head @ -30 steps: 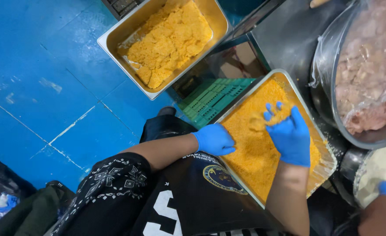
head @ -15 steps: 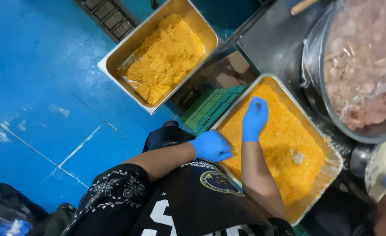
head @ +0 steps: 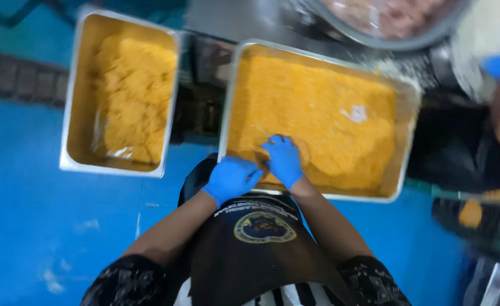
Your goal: The person, wearing blue gloves, presses raw chicken pieces into a large tray of orange breadcrumbs, turning and coating each piece by hand, then places the coated pieces into a smaller metal container beside the tray. A coworker across the table handles raw chicken and flour.
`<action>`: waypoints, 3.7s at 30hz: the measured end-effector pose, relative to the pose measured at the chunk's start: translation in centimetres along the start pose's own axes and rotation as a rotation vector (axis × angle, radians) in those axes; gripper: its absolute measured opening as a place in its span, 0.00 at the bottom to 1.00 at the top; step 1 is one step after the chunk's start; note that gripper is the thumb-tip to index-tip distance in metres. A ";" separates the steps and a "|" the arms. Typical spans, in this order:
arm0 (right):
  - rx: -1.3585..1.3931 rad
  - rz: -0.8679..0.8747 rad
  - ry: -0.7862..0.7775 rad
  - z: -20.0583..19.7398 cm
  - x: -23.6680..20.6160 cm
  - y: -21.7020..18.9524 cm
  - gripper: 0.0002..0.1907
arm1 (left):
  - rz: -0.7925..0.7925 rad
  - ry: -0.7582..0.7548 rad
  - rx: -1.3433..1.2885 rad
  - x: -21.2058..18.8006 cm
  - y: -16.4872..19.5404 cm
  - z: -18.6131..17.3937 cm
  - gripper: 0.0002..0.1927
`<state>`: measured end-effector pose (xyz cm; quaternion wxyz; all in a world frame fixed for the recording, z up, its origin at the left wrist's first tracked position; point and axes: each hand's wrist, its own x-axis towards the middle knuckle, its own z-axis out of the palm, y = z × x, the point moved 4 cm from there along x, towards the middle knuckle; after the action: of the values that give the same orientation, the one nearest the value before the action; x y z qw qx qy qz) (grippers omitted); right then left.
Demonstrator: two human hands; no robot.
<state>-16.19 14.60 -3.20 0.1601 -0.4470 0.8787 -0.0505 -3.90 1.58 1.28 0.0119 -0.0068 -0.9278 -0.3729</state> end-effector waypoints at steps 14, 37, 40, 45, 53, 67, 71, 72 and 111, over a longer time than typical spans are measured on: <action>0.829 0.429 0.643 0.1 -0.7 8.3 0.26 | -0.032 -0.105 0.113 0.0 -0.6 0.1 0.14; 0.165 0.410 0.369 -0.6 3.4 5.0 0.22 | -0.038 -0.052 0.110 0.1 -0.7 0.7 0.15; 0.162 0.393 0.428 -2.5 5.4 7.8 0.35 | -0.031 -0.076 0.151 0.1 -0.8 1.1 0.16; 0.508 0.437 0.051 -0.6 7.7 10.1 0.33 | -0.048 -0.089 0.174 0.1 -0.9 1.2 0.17; 0.918 0.268 0.154 -4.1 7.0 11.0 0.18 | -0.034 -0.079 0.147 0.2 -0.5 1.1 0.17; 0.231 0.318 -0.036 0.8 -3.9 4.4 0.50 | -0.026 -0.067 0.149 0.2 -0.1 0.9 0.18; 1.015 0.505 0.031 6.3 -3.1 6.1 0.41 | 0.001 -0.052 0.162 0.2 -0.1 0.9 0.17; 1.147 0.558 0.081 6.6 -3.0 6.8 0.40 | 0.003 -0.055 0.155 0.2 -0.1 0.9 0.17; 0.703 0.454 0.176 6.5 -3.8 4.5 0.41 | 0.039 -0.025 0.032 -0.3 0.2 -0.1 0.18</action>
<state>-15.46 20.67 -9.50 0.2341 -0.1544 0.8945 -0.3483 -3.63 1.63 1.44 0.0078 -0.0293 -0.9335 -0.3574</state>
